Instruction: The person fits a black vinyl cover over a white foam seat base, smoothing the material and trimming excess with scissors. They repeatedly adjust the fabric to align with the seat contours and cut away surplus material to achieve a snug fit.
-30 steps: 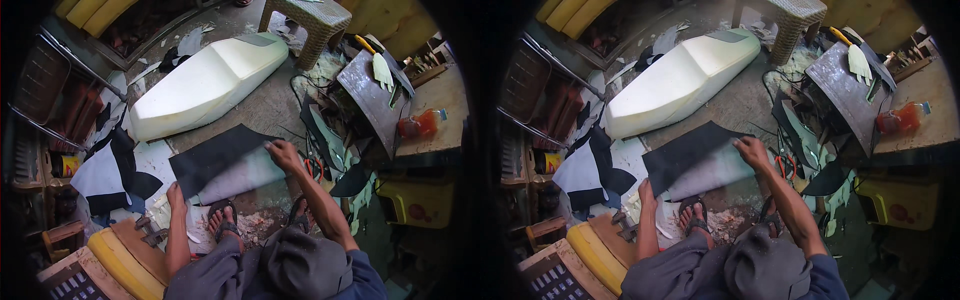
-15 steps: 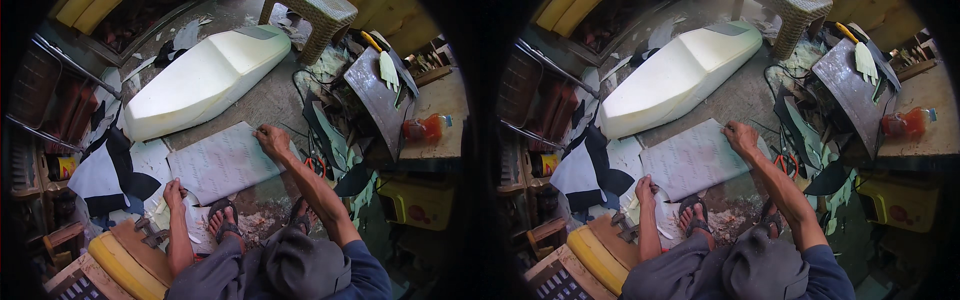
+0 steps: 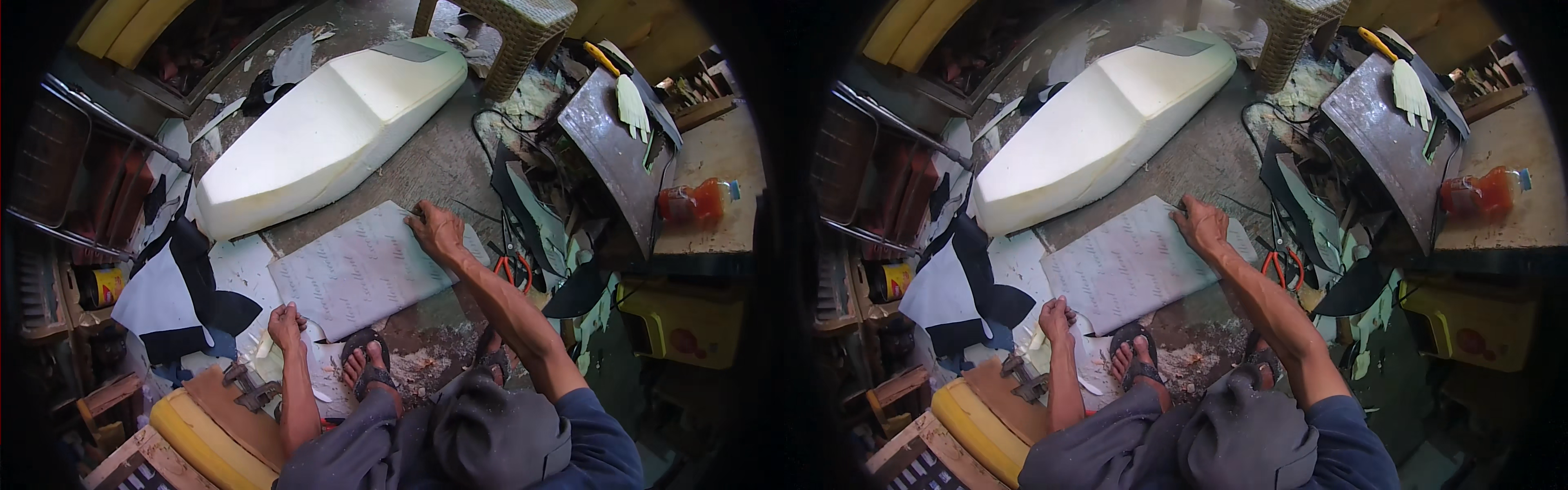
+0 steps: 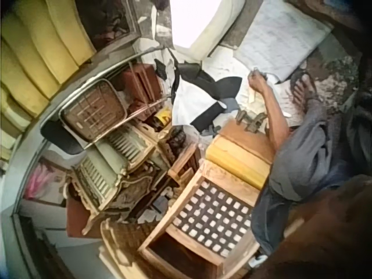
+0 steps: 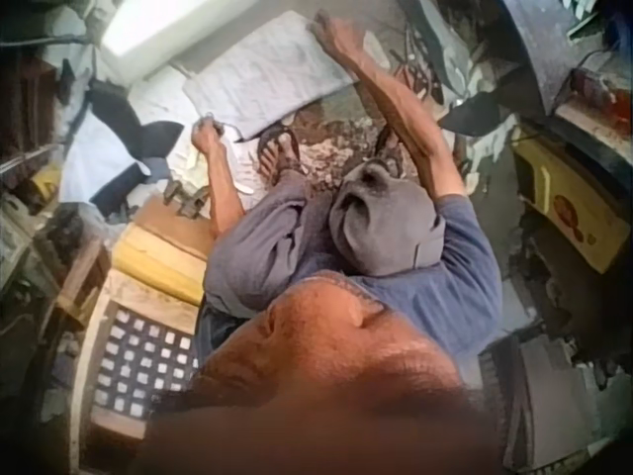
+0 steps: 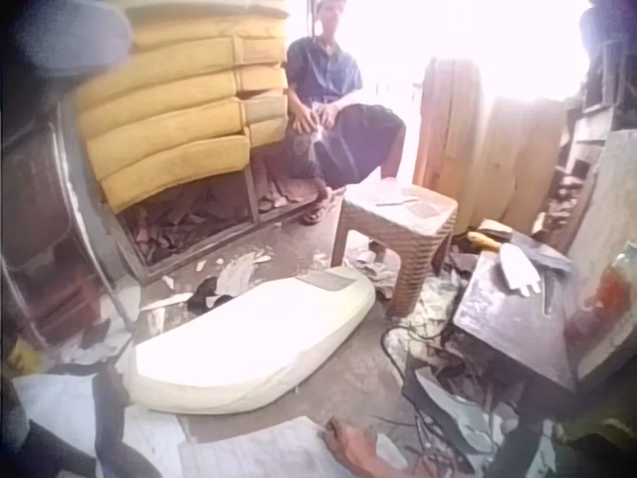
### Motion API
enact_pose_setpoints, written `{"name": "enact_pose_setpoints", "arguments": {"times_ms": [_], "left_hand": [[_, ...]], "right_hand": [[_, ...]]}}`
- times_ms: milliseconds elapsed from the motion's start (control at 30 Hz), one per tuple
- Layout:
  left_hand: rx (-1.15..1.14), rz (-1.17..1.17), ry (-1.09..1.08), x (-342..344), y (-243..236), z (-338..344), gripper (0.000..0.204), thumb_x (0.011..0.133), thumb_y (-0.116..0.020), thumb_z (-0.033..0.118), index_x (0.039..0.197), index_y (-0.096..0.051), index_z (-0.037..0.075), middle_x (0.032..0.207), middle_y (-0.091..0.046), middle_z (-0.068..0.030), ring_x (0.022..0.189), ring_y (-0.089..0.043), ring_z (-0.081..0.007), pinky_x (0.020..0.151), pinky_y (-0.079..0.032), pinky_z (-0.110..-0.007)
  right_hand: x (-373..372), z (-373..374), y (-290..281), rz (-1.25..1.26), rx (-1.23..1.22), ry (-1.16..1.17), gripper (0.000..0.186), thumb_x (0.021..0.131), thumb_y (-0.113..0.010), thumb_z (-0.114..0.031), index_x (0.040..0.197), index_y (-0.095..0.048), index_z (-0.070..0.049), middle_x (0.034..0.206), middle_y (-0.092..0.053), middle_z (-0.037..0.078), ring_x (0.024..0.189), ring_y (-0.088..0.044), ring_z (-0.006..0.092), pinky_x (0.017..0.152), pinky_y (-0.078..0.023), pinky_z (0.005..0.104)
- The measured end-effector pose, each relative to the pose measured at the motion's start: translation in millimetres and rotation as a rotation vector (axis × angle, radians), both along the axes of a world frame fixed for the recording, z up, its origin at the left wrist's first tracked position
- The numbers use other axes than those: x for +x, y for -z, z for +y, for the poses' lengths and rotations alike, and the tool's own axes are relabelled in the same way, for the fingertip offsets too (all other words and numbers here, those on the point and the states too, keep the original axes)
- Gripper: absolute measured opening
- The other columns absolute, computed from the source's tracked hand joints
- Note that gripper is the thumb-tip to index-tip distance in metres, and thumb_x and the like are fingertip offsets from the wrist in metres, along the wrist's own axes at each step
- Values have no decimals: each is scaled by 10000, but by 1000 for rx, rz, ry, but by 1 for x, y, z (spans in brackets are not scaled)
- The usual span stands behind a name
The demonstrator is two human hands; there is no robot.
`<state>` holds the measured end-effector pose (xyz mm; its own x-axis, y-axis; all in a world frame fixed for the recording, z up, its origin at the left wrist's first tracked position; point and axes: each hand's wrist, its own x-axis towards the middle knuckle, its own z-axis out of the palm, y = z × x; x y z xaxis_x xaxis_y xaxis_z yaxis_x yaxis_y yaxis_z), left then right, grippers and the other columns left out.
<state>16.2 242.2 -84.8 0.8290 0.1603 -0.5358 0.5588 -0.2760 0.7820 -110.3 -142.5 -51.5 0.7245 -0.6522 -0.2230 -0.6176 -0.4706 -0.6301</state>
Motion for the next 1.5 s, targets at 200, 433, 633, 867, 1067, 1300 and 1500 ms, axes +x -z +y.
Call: {"name": "enact_pose_setpoints", "arguments": {"times_ms": [200, 433, 633, 867, 1067, 1300, 1500], "left_hand": [[21, -41, -13, 1, -3, 0, 227, 942, -721, 158, 1077, -587, 35, 766, -625, -53, 549, -579, -129, 471, -487, -266], [228, -657, 644, -67, -41, -115, 244, 951, -628, 101, 1164, -622, -16, 1034, -664, -182, 899, -667, -315, 819, -547, -384], [-36, -1096, 1497, -158, -41, -267, 310, 855, -639, 52, 1161, -687, 70, 1259, -654, -135, 1247, -587, -344, 1070, -468, -479], [56, -1176, 1602, -165, 19, -276, 393, 810, -667, 75, 1201, -689, 117, 1349, -623, -107, 1360, -517, -328, 1168, -355, -563], [147, -1102, 1627, -164, 20, -269, 445, 760, -711, 120, 1203, -703, 159, 1402, -587, -55, 1411, -463, -276, 1168, -199, -732], [192, -1139, 1621, -168, 13, -278, 407, 765, -735, 151, 1171, -710, 177, 1374, -594, -23, 1403, -465, -240, 1143, -115, -803], [133, -1137, 1634, -165, 18, -274, 467, 744, -764, 123, 1203, -703, 178, 1368, -606, -29, 1395, -482, -255, 1176, -115, -768]], "right_hand": [[-32, 14, -33, -139, 61, 171, 349, 976, -640, -321, 1166, -641, -28, 1018, -715, 219, 946, -697, 407, 825, -516, 519], [-191, -2, -22, -6, -379, 251, 428, 886, -695, -194, 1269, -602, -28, 1123, -620, 205, 1057, -580, 413, 931, -480, 492], [-225, -12, -26, 171, -239, 213, 586, 805, -765, -155, 1325, -532, -19, 1269, -527, 221, 1127, -513, 437, 956, -463, 507], [-233, -10, -13, 130, -128, 237, 468, 852, -696, -131, 1274, -541, 0, 1156, -591, 253, 1039, -613, 441, 858, -518, 519], [-236, -20, -17, 118, 40, 286, 511, 842, -690, -179, 1296, -549, 7, 1049, -643, 243, 948, -659, 437, 795, -526, 505], [-261, -20, -34, 63, 233, 328, 480, 816, -722, -213, 1215, -589, 18, 1010, -634, 219, 883, -656, 416, 773, -514, 486], [-266, -17, -25, 22, 118, 277, 549, 817, -762, -327, 1189, -618, 50, 986, -638, 202, 868, -660, 375, 788, -512, 463]]}}
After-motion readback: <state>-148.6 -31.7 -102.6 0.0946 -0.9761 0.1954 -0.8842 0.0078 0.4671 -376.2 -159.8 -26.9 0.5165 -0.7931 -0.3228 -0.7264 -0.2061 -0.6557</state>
